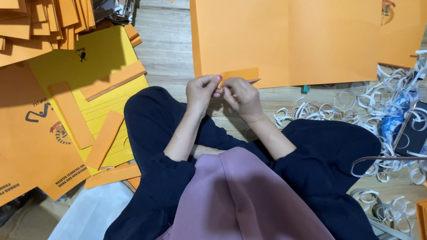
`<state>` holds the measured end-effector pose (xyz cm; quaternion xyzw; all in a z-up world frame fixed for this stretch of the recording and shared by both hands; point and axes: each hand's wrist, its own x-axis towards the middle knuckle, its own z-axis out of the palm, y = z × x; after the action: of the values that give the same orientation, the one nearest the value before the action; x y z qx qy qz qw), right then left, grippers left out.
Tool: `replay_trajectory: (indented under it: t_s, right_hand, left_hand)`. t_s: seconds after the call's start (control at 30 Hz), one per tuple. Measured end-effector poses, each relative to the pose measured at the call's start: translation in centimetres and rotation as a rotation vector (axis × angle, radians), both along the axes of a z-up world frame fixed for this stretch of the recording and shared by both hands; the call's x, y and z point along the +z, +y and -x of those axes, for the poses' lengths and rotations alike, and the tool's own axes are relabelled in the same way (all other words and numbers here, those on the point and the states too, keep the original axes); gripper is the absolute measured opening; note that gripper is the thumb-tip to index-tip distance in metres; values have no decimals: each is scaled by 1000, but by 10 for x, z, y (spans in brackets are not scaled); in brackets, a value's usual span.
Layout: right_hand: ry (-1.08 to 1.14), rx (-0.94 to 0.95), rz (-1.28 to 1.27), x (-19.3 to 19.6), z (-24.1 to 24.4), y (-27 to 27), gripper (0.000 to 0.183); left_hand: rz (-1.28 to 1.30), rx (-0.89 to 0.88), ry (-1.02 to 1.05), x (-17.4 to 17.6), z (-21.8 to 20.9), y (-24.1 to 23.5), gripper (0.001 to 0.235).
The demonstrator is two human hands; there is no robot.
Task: Manually assembling paper folders by applying adhesive strips and folding flaps.
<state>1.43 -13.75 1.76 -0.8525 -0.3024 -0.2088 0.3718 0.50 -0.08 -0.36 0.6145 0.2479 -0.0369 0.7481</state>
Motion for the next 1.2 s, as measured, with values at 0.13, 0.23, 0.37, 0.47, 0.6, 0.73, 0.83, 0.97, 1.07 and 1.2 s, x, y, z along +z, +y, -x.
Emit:
replay_trajectory:
  t_s: [0.13, 0.23, 0.37, 0.47, 0.6, 0.73, 0.83, 0.97, 1.07, 1.2]
  right_hand:
    - [285, -146, -345, -1, -9, -22, 6]
    - [329, -324, -627, -5, -34, -89, 7]
    - [343, -1416, -929, -27, -79, -260, 37]
    - [-19, -1307, -1051, -48, -56, -330, 24]
    - [248, -1363, -976, -61, -59, -288, 38]
    - [265, -1087, -733, -75, -72, -215, 42]
    - [102, -661, -214, -69, -79, -159, 41]
    - [431, -262, 589, -91, -66, -101, 76]
    - [688, -177, 645, -73, -65, -94, 81]
    - [722, -164, 631, -76, -73, -96, 81]
  left_hand:
    - [-22, 6, -46, 12, -4, 12, 19]
    - [-61, 61, -71, 18, -7, 41, 17]
    - [-66, 217, 90, 26, -8, 89, 17]
    - [-42, 362, 101, 20, -17, 109, 13]
    - [144, 461, 88, 2, -54, 115, 10]
    - [-519, 426, 236, -75, -69, 129, 41]
    - [-988, 380, 251, -73, -86, 118, 60]
    - [-236, 554, -15, 31, -132, 65, 23]
    - [-1232, 164, -20, -36, -196, 88, 14]
    - [-1377, 129, 1, -91, -265, 122, 23]
